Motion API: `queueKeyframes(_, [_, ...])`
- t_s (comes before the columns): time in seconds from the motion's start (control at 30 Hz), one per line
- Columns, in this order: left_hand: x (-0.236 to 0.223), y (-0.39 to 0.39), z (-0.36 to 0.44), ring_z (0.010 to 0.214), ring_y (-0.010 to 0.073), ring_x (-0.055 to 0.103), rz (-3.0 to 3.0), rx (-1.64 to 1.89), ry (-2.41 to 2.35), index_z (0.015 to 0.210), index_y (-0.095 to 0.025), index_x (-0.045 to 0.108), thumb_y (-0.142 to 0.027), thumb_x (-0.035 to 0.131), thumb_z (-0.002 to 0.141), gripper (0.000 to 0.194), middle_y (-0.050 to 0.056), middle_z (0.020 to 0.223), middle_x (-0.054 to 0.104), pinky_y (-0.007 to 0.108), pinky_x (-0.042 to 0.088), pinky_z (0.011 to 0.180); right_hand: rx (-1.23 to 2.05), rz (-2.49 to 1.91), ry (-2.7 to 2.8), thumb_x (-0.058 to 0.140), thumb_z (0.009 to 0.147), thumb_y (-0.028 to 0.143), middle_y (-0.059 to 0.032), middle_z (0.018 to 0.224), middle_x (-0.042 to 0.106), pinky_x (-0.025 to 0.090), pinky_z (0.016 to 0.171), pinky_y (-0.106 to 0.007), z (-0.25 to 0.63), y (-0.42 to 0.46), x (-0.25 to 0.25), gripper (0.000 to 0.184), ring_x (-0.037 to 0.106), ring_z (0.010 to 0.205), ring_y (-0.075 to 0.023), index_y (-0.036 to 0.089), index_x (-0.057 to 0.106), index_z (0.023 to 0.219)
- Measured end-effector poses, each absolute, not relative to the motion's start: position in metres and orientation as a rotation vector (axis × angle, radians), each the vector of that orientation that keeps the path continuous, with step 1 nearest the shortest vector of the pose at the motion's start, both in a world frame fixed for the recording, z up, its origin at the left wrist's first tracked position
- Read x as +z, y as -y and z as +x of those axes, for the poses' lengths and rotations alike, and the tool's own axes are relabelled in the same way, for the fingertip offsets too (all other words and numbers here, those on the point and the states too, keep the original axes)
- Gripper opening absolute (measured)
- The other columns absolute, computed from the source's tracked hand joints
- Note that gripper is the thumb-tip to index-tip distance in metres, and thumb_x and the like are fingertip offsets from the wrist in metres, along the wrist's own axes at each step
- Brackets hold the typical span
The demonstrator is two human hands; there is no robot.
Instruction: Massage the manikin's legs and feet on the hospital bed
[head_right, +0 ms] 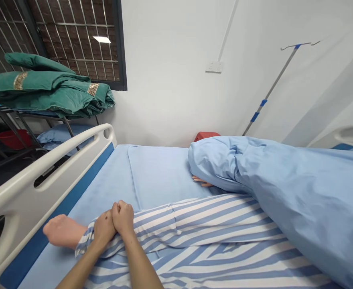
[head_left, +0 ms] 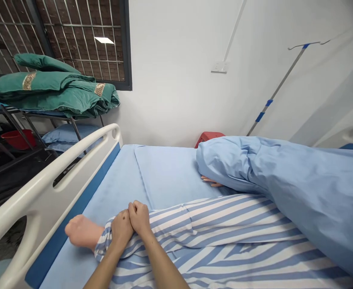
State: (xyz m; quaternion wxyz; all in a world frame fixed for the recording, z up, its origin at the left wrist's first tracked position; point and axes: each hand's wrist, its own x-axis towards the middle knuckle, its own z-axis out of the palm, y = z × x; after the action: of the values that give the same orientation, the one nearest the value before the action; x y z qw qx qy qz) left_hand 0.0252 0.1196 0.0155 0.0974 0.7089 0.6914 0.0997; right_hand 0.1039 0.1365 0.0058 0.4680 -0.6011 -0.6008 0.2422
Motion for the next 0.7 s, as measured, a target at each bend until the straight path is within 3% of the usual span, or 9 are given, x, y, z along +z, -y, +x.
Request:
queueKeyframes(0.07, [0.022, -0.122, 0.027, 0.064, 0.0138, 0.051, 2.075, 0.603, -2.000, 0.065, -0.017, 0.055, -0.021, 0.038, 0.078, 0.022, 0.004, 0.066, 0.058, 0.025, 0.034, 0.062, 0.717, -1.386, 1.304, 0.038, 0.083, 0.031, 0.0068, 0.048, 0.027, 0.023, 0.049, -0.021, 0.107, -0.141, 0.007, 0.036, 0.029, 0.049, -0.0079, 0.019, 0.029, 0.050])
queueKeyframes(0.13, [0.033, -0.126, 0.032, 0.052, 0.0102, 0.040, 1.905, 0.962, -1.867, 0.050, -0.019, 0.040, -0.025, 0.043, 0.075, 0.026, -0.003, 0.049, 0.041, 0.023, 0.031, 0.055, 0.853, -1.284, 1.156, 0.041, 0.080, 0.033, 0.0074, 0.048, 0.025, 0.024, 0.048, -0.021, 0.112, -0.146, 0.007, 0.036, 0.028, 0.048, -0.0076, 0.020, 0.026, 0.051])
queueKeyframes(0.2, [0.045, -0.131, 0.039, 0.048, 0.0081, 0.029, 1.613, 1.266, -1.664, 0.047, -0.020, 0.028, -0.031, 0.047, 0.074, 0.035, -0.006, 0.045, 0.026, 0.022, 0.028, 0.050, 0.972, -1.196, 1.074, 0.044, 0.079, 0.035, 0.0076, 0.047, 0.027, 0.026, 0.048, -0.021, 0.116, -0.149, 0.007, 0.036, 0.028, 0.048, -0.0075, 0.020, 0.028, 0.050])
queueKeyframes(0.3, [0.050, -0.136, 0.051, 0.048, 0.0073, 0.026, 1.267, 1.529, -1.428, 0.049, -0.020, 0.025, -0.037, 0.047, 0.075, 0.038, -0.007, 0.047, 0.024, 0.022, 0.027, 0.047, 1.087, -1.124, 0.998, 0.044, 0.079, 0.039, 0.0070, 0.045, 0.032, 0.028, 0.047, -0.022, 0.119, -0.151, 0.007, 0.037, 0.030, 0.046, -0.0076, 0.019, 0.034, 0.050])
queueKeyframes(0.5, [0.011, -0.131, 0.065, 0.048, 0.0085, 0.032, 1.353, 1.331, -1.653, 0.047, -0.019, 0.034, -0.037, 0.043, 0.078, 0.036, -0.006, 0.044, 0.033, 0.023, 0.026, 0.050, 1.039, -1.147, 0.899, 0.045, 0.078, 0.039, 0.0075, 0.049, 0.023, 0.024, 0.044, -0.022, 0.118, -0.151, 0.003, 0.037, 0.024, 0.048, -0.0075, 0.021, 0.027, 0.052])
queueKeyframes(0.7, [-0.001, -0.130, 0.060, 0.049, 0.0095, 0.036, 1.540, 1.256, -1.773, 0.049, -0.019, 0.036, -0.036, 0.036, 0.080, 0.036, -0.005, 0.044, 0.038, 0.023, 0.026, 0.052, 0.933, -1.313, 1.067, 0.040, 0.080, 0.033, 0.0063, 0.049, 0.025, 0.024, 0.046, -0.022, 0.119, -0.149, 0.011, 0.034, 0.027, 0.048, -0.0086, 0.021, 0.026, 0.051])
